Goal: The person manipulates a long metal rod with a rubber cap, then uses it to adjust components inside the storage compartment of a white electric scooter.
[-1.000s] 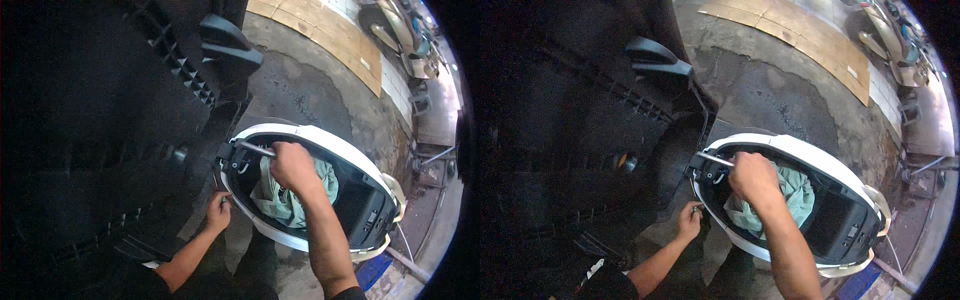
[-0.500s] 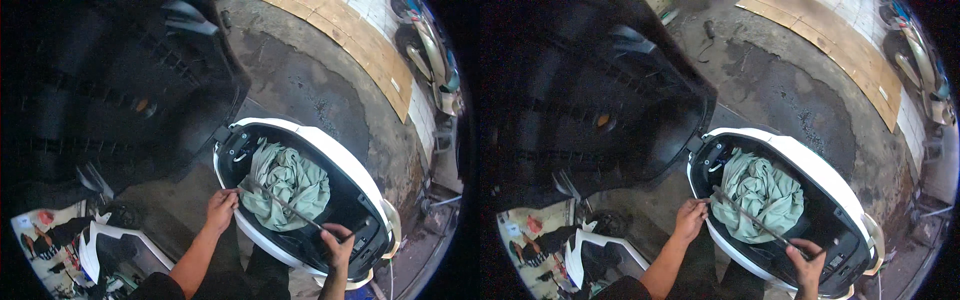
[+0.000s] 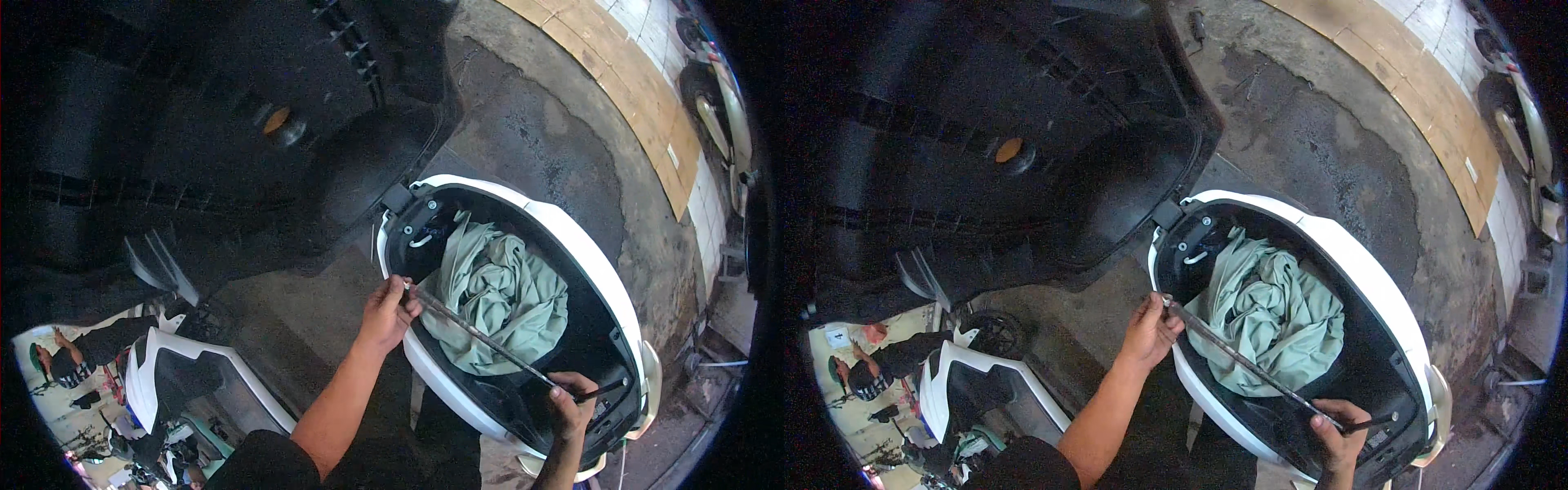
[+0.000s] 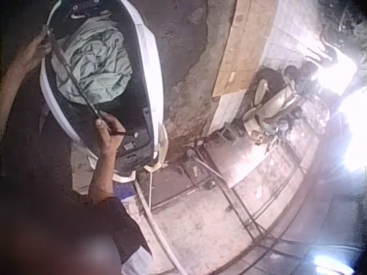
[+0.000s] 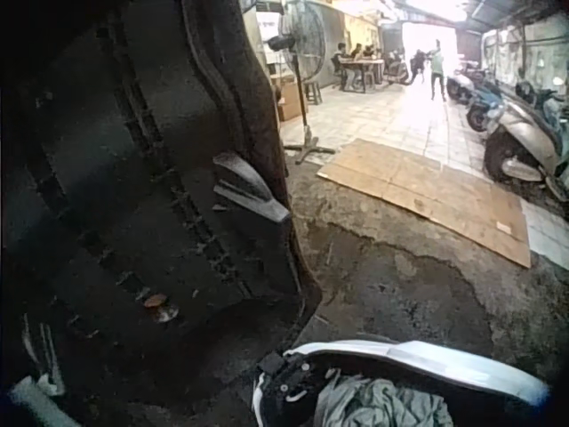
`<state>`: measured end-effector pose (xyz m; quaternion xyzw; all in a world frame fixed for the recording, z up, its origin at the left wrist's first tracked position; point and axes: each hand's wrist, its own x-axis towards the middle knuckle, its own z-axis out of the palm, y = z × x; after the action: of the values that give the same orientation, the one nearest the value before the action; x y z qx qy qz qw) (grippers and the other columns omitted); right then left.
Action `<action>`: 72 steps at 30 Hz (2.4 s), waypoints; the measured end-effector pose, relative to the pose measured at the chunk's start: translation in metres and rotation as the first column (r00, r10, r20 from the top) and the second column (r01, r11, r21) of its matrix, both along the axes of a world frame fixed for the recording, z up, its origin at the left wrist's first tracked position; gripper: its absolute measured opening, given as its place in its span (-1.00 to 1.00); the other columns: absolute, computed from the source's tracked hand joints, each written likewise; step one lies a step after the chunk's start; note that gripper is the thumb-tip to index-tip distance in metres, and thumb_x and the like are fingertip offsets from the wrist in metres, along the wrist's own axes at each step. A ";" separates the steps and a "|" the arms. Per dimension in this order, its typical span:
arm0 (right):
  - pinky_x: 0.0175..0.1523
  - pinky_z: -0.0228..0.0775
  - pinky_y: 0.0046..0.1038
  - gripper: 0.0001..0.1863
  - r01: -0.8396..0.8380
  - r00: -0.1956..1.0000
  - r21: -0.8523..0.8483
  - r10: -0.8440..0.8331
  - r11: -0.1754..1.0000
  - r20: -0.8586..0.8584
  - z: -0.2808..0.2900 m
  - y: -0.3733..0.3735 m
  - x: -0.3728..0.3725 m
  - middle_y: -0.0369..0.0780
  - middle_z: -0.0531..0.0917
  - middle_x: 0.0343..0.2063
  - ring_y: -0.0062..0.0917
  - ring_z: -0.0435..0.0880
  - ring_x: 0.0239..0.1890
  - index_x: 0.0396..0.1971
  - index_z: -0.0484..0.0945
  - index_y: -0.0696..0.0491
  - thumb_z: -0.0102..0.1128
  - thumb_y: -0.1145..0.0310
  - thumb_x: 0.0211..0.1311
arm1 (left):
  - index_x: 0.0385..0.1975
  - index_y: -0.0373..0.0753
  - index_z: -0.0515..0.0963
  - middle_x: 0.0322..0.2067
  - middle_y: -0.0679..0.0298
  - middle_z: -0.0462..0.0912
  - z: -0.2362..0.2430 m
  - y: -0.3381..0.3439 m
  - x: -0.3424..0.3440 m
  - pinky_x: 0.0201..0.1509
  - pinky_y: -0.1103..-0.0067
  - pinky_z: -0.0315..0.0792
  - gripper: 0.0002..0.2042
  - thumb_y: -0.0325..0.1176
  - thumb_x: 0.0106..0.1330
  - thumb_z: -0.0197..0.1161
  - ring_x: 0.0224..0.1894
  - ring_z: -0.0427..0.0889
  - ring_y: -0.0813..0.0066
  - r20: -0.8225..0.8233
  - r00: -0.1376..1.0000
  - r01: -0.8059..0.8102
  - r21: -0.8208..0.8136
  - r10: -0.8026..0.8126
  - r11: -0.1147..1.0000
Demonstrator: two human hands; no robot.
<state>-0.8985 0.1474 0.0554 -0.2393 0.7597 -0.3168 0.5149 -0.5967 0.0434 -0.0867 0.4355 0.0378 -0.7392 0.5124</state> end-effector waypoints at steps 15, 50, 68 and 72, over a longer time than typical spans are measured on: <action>-0.22 0.41 -0.54 -0.75 0.050 0.996 0.035 -0.047 0.998 -0.071 -0.018 -0.009 0.040 -0.18 0.70 -0.45 -0.57 0.63 -0.40 -0.39 0.67 0.24 0.46 0.41 -0.07 | -0.23 -0.14 0.54 -0.24 0.32 0.64 -0.017 -0.017 0.014 -0.18 0.59 0.58 -0.76 -0.10 0.38 0.15 -0.40 0.56 0.62 -0.143 0.990 -0.001 0.052 0.009 0.999; -0.27 0.42 -0.61 -0.78 -0.183 0.961 -0.020 0.175 0.983 -0.216 -0.001 -0.060 0.083 -0.20 0.67 -0.46 -0.65 0.61 -0.43 -0.26 0.58 0.21 0.35 0.48 0.10 | -0.02 -0.11 0.47 -0.10 0.26 0.64 -0.056 -0.049 -0.033 -0.01 0.44 0.43 -0.72 -0.10 0.42 0.11 -0.16 0.55 0.42 -0.004 0.998 -0.050 0.329 0.055 0.943; -0.24 0.51 -0.20 -0.79 -0.654 0.668 0.012 0.585 0.756 -0.459 -0.026 -0.149 0.133 -0.02 0.68 -0.41 -0.09 0.67 -0.36 -0.25 0.60 0.11 0.23 0.46 0.06 | -0.12 -0.20 0.50 -0.23 0.28 0.65 -0.130 -0.060 -0.039 -0.12 0.45 0.42 -0.66 -0.05 0.47 -0.04 -0.26 0.56 0.40 0.048 0.992 -0.128 0.341 0.119 0.931; -0.28 0.51 -0.22 -0.78 -0.703 0.596 0.027 0.610 0.710 -0.523 -0.032 -0.154 0.138 -0.02 0.66 -0.47 -0.11 0.68 -0.41 -0.28 0.59 0.12 0.22 0.50 -0.01 | -0.13 -0.15 0.48 -0.21 0.28 0.65 -0.138 -0.059 -0.033 -0.16 0.43 0.45 -0.66 -0.02 0.48 -0.09 -0.23 0.56 0.41 -0.007 0.993 -0.106 0.312 0.114 0.944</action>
<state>-0.7601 -0.0064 0.0233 -0.6215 0.6896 -0.0992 0.3583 -0.6300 -0.0152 -0.2242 0.4985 0.1843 -0.6997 0.4774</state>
